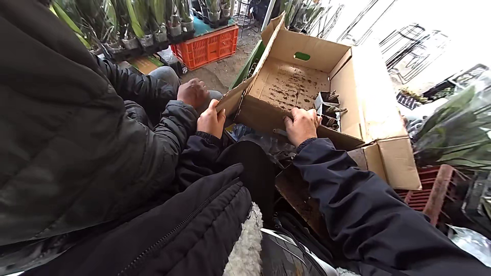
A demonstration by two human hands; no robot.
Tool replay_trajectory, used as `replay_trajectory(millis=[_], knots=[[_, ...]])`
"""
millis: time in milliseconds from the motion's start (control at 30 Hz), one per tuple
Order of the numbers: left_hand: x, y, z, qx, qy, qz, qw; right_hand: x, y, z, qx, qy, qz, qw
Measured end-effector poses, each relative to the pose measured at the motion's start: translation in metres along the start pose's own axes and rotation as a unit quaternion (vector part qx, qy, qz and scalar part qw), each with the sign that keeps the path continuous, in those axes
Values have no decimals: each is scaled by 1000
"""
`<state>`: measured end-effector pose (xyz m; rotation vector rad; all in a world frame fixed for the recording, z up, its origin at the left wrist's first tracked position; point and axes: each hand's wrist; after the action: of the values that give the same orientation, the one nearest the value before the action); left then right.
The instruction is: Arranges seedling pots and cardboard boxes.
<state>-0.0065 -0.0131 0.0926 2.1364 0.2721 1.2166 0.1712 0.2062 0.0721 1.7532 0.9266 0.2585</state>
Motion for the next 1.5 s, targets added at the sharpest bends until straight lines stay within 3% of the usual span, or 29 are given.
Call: replay_trajectory(millis=[200, 800, 1267, 1500], knots=[[6, -6, 4, 3, 18, 7, 1000, 4, 2, 13, 17, 55, -30, 998], [12, -6, 7, -1, -3, -17, 1000, 4, 0, 4, 18, 24, -1, 1000], [12, -19, 16, 89, -41, 3, 995, 13, 3, 14, 47, 41, -20, 998], [26, -11, 14, 52, -26, -59, 997, 15, 3, 14, 47, 32, -24, 998]])
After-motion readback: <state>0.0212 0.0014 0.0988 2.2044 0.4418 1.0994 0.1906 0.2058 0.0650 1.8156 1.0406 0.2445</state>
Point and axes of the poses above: each hand's wrist, its own z-axis away from the middle knuckle, its own y-axis out of the back of the hand, x = y × z, and after that the axes turned 13 degrees about x, right-handed
